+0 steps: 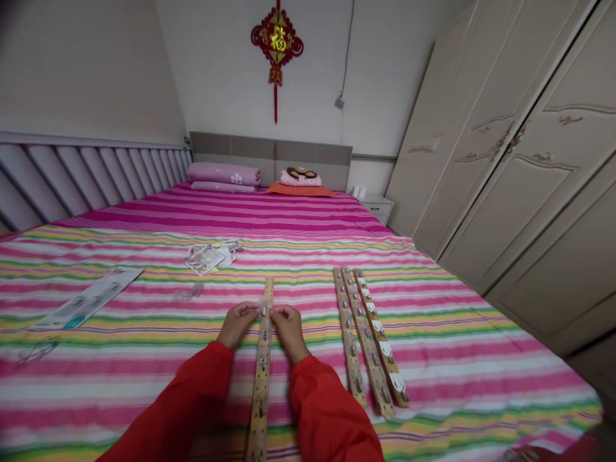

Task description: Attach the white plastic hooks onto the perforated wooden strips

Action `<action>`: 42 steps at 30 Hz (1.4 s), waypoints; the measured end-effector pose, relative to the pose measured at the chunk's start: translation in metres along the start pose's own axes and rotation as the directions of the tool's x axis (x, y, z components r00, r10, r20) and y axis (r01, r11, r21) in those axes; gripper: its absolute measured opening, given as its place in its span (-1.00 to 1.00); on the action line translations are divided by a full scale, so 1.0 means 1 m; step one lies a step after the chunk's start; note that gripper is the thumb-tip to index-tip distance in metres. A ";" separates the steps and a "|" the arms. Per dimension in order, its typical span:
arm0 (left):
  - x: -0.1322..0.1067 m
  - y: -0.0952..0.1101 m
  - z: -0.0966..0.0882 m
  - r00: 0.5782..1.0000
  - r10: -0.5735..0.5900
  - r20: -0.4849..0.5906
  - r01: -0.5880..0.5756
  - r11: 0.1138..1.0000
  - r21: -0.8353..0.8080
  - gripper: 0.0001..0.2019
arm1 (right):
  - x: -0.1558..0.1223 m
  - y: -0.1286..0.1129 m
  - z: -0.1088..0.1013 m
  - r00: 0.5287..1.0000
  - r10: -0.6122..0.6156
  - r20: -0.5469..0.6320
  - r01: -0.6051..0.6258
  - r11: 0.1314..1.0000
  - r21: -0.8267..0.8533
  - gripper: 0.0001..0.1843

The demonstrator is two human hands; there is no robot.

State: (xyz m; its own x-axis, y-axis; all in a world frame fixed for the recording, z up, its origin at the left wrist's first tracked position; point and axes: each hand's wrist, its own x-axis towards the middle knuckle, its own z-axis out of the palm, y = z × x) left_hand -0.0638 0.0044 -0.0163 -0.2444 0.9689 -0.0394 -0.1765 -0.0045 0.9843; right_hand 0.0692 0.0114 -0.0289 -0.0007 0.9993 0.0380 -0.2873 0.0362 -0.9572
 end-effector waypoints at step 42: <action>0.003 -0.036 0.005 0.987 0.089 -0.132 -0.060 0.977 0.205 -0.78 | 0.017 0.037 -0.003 0.992 0.018 -0.126 -0.040 0.984 -0.172 -0.79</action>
State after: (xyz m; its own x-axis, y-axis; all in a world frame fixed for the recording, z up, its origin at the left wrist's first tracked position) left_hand -0.0537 0.0090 -0.0506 -0.3829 0.9234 0.0256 0.0380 -0.0120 0.9992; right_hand 0.0618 0.0301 -0.0646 0.1152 0.9932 -0.0160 -0.1176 -0.0023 -0.9931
